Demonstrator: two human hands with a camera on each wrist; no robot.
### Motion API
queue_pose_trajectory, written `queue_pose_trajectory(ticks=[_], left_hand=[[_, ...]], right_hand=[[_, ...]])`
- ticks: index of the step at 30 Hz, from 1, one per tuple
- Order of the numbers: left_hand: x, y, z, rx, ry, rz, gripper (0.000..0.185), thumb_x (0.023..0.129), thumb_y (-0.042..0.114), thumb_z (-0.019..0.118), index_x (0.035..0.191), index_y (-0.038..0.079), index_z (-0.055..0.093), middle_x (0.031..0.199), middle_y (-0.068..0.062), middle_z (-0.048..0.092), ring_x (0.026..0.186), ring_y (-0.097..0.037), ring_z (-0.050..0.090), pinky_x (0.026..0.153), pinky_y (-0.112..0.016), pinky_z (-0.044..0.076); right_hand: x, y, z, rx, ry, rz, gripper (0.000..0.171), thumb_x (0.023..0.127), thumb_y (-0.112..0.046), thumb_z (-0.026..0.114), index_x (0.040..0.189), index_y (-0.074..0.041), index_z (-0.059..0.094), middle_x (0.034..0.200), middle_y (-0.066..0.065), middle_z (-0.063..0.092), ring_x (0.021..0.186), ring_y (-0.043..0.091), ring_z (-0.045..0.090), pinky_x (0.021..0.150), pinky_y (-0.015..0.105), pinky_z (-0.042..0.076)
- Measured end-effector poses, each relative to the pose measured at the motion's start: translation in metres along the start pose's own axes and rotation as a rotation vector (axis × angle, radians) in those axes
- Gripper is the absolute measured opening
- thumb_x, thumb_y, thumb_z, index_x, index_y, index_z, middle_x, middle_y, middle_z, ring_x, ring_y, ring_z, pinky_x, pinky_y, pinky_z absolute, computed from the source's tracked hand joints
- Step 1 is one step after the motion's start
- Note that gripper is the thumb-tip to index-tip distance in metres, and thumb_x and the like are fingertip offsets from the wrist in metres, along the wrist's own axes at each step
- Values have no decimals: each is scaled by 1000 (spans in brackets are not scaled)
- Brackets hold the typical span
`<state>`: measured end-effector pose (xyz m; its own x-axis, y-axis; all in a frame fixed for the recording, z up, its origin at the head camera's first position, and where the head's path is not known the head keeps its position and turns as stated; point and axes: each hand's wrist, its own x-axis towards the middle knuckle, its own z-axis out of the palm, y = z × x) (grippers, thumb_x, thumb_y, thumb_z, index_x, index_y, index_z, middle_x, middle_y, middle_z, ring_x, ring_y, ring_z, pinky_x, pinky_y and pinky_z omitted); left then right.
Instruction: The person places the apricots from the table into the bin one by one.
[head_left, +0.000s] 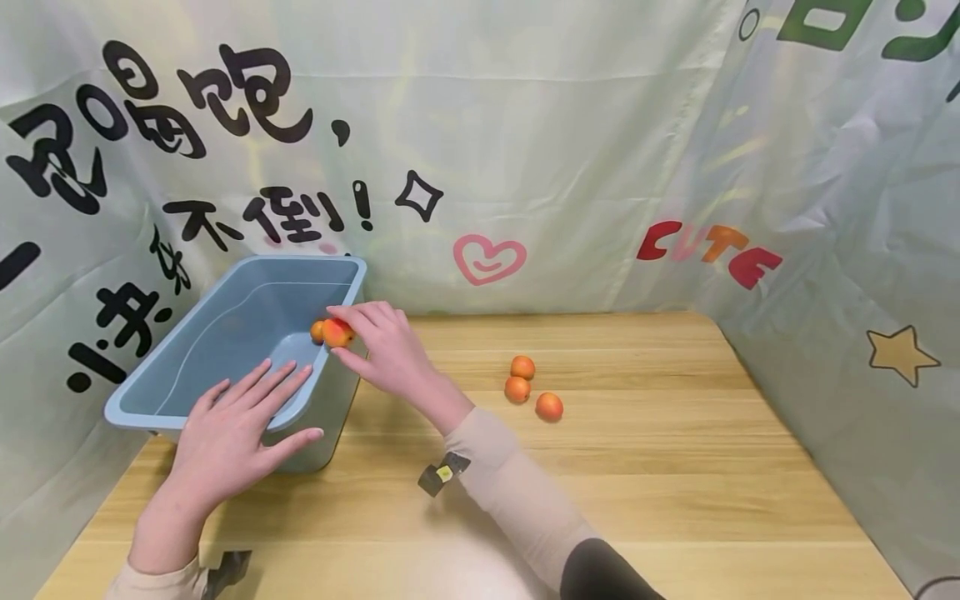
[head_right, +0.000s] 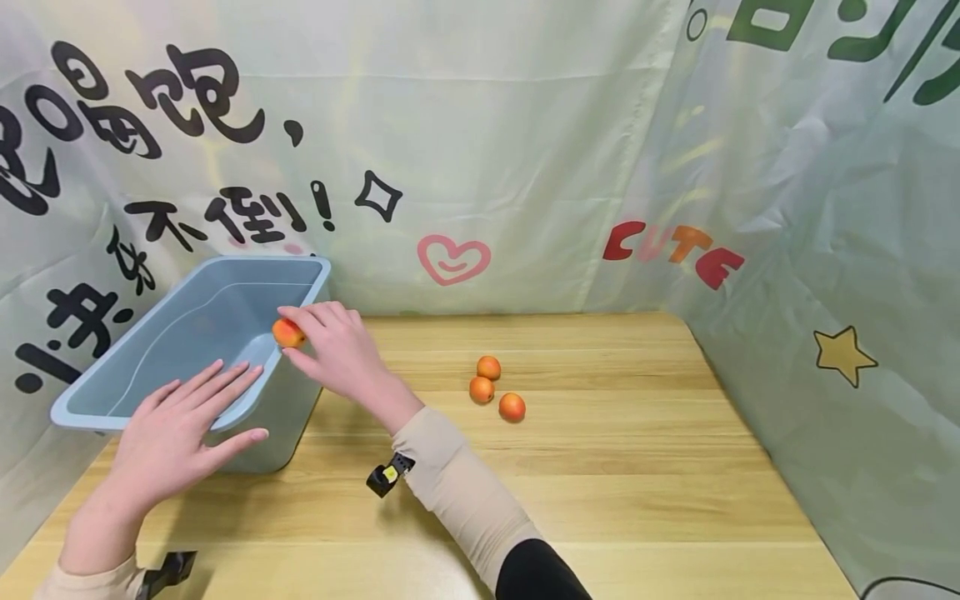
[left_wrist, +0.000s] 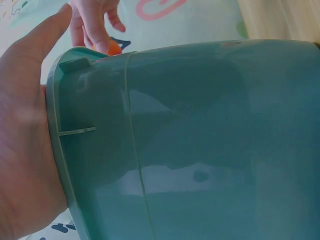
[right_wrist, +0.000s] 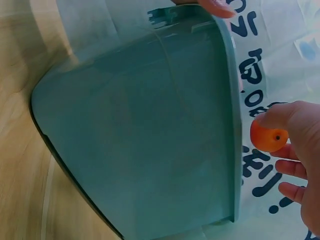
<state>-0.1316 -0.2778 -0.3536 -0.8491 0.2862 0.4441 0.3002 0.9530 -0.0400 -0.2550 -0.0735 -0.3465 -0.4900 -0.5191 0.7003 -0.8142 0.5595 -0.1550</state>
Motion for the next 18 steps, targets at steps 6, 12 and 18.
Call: queue_pose_trajectory(ticks=[6, 12, 18], left_hand=[[1, 0, -1, 9, -2, 7, 87, 74, 67, 68, 149, 35, 40, 142, -4, 57, 133, -30, 49, 99, -59, 36], [0, -1, -1, 15, 1, 10, 87, 74, 69, 67, 149, 35, 39, 142, -4, 57, 133, -31, 50, 99, -59, 36], [-1, 0, 0, 17, 6, 9, 85, 74, 69, 67, 148, 34, 42, 142, -3, 57, 132, -30, 50, 99, -58, 36]], right_hand=[[11, -3, 9, -32, -61, 9, 47, 90, -38, 68, 133, -21, 58, 124, -3, 64, 114, 15, 56, 90, 27, 47], [18, -4, 15, -67, -93, -7, 46, 92, -40, 65, 134, -23, 58, 125, -5, 63, 114, 13, 55, 91, 26, 46], [21, -4, 18, -88, -122, -10, 46, 93, -42, 63, 134, -24, 57, 124, -6, 63, 112, 12, 55, 87, 24, 46]])
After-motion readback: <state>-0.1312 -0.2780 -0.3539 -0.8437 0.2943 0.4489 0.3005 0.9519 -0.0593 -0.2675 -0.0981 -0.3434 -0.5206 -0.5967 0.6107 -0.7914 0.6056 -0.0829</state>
